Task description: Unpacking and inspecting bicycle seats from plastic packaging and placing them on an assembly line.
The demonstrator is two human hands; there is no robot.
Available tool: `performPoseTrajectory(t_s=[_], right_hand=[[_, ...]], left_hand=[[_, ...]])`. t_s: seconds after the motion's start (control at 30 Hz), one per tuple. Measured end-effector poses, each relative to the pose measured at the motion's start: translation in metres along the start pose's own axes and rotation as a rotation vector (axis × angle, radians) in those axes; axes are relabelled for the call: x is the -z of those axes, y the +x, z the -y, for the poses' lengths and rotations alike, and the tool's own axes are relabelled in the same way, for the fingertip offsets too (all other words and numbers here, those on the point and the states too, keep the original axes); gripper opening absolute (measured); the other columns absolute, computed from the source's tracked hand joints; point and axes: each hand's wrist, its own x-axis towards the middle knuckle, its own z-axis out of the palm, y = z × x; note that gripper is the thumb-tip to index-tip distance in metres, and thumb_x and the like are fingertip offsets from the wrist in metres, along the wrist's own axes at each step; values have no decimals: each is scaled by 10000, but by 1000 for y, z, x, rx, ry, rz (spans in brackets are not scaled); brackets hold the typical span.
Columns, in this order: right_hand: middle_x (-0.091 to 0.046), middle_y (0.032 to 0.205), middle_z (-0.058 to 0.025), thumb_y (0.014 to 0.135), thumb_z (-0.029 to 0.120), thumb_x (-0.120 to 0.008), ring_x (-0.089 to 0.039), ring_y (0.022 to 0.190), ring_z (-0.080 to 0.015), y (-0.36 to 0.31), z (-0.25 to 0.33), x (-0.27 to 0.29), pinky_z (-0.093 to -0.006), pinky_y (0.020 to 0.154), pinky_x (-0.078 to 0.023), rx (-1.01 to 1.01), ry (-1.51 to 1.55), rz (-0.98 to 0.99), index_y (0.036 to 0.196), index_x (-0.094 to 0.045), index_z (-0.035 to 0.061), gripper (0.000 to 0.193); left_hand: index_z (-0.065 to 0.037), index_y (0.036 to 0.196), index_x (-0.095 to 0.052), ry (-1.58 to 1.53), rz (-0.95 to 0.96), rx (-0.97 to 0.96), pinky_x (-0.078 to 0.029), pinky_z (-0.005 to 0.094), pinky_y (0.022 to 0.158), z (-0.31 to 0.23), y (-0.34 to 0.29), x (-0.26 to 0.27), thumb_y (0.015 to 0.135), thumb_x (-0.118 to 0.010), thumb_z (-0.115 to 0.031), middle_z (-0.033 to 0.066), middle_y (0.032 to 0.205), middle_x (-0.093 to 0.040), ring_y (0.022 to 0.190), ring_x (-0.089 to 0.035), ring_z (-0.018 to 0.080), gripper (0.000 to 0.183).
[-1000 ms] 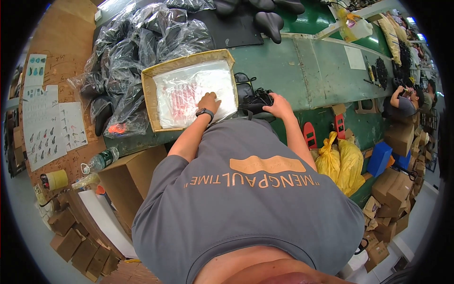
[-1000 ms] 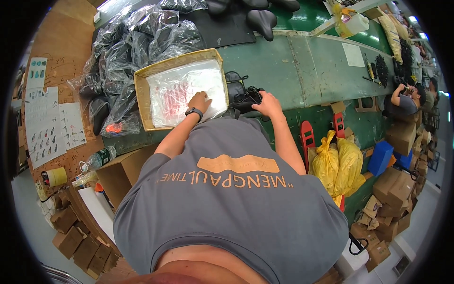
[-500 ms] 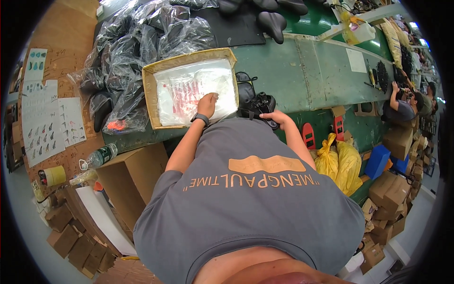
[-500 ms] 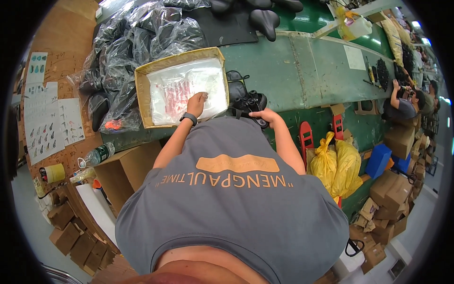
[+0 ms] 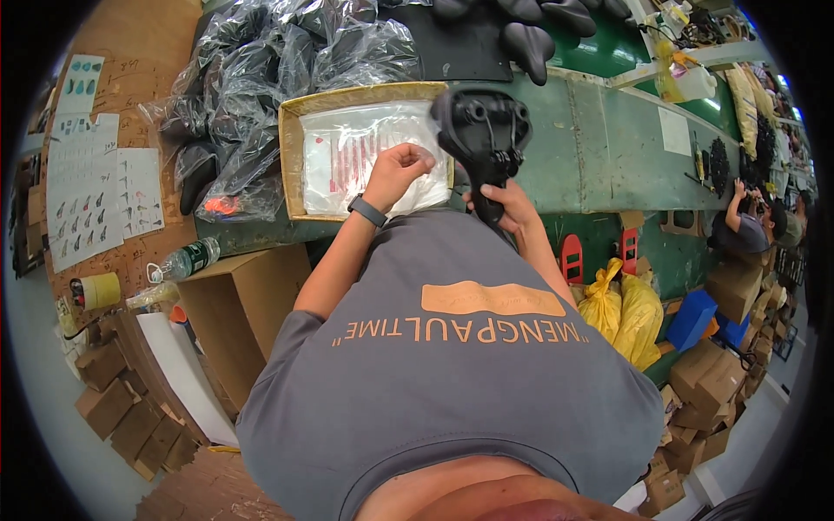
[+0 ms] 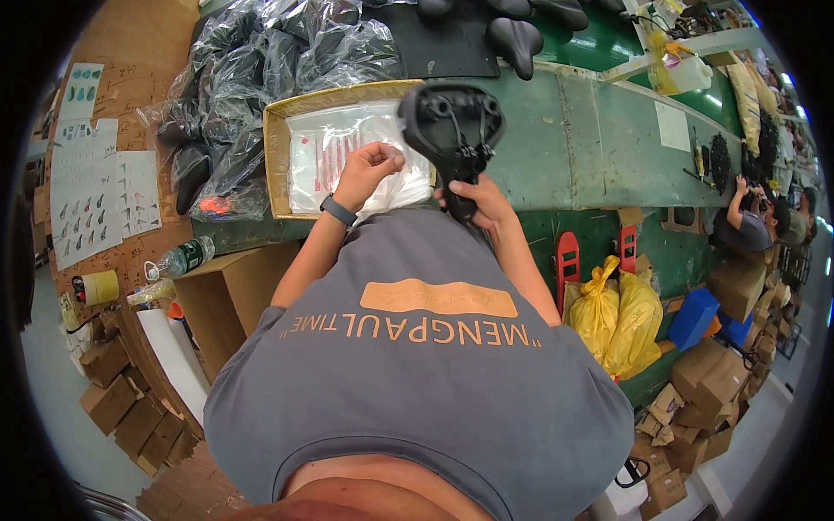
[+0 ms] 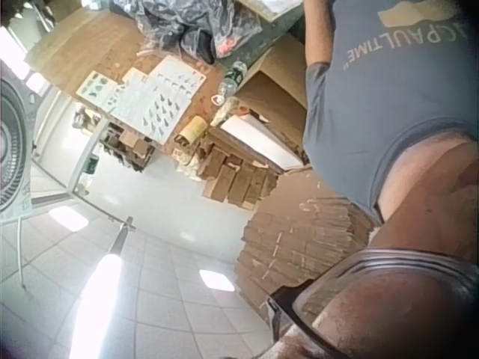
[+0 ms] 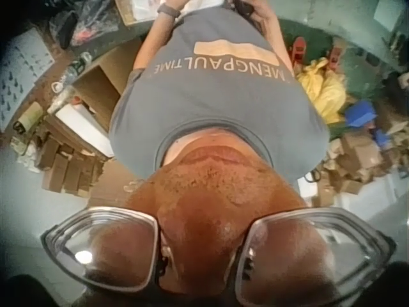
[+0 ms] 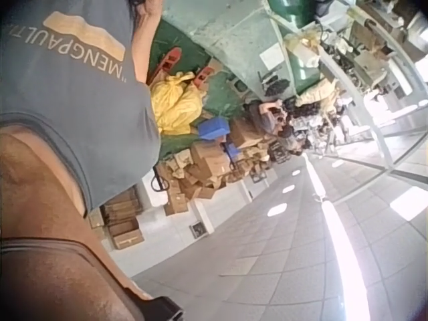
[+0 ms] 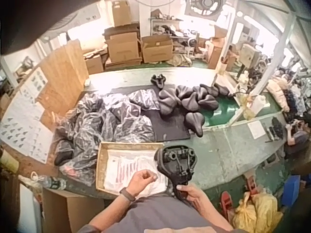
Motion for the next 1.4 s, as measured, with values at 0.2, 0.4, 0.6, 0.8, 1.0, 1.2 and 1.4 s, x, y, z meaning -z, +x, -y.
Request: performPoseTrajectory(t_s=[0.2, 0.4, 0.6, 0.8, 1.0, 1.2, 1.4], right_hand=[[-694, 1115, -131, 921, 69, -794, -754, 908, -258, 26, 15, -59, -380, 769, -661, -49, 0, 157, 1358, -563, -3, 500], [-693, 1214, -173, 974, 93, -762, -725, 988, -252, 18, 17, -72, -382, 838, -636, 100, 88, 108, 1381, -565, -54, 475], [-704, 1252, -190, 908, 91, -805, -736, 985, -239, 8, 19, -80, -382, 844, -646, 146, 14, 174, 1394, -583, -60, 556], [-719, 1137, -217, 853, 127, -843, -718, 947, -262, -8, 30, -69, -375, 790, -619, 212, 39, 272, 1363, -598, -48, 592], [-744, 1009, -284, 882, 156, -839, -762, 861, -316, -20, 36, -40, -385, 768, -640, 171, 60, 222, 1318, -580, -93, 564], [-738, 985, -283, 898, 108, -802, -769, 821, -330, -12, 19, -51, -412, 744, -659, -33, 180, 344, 1363, -552, -70, 557], [-684, 1165, -225, 913, 91, -805, -729, 904, -294, -8, 12, -56, -401, 737, -633, 137, 303, 214, 1396, -544, -55, 568]], left_hand=[[42, 1094, -746, 282, 75, 48, -581, 292, 831, -19, -17, -7, 1011, -685, -34, 88, 997, -793, 909, -735, 143, 129], [-38, 1158, -729, -443, -190, 53, -595, 293, 846, -31, -54, -2, 1043, -690, -64, 60, 1031, -783, 947, -741, 146, 124], [-37, 1154, -739, -496, -384, -183, -568, 258, 809, -39, -52, 5, 1025, -716, -27, 67, 1044, -790, 925, -735, 126, 131], [-11, 1128, -727, -432, -279, -287, -572, 264, 832, -61, -59, 5, 984, -732, 44, 92, 1035, -795, 948, -753, 154, 154], [-7, 1057, -722, -17, -3, -224, -551, 295, 902, -88, -69, 3, 916, -672, 100, 57, 1042, -767, 994, -717, 158, 184], [-10, 898, -682, 463, 266, -248, -524, 350, 934, -86, -63, -24, 803, -606, 128, 117, 1004, -724, 994, -684, 247, 184], [-61, 1099, -617, -622, -92, -104, -544, 479, 1072, -92, -80, -10, 869, -594, 185, 116, 1117, -712, 1073, -697, 260, 337]])
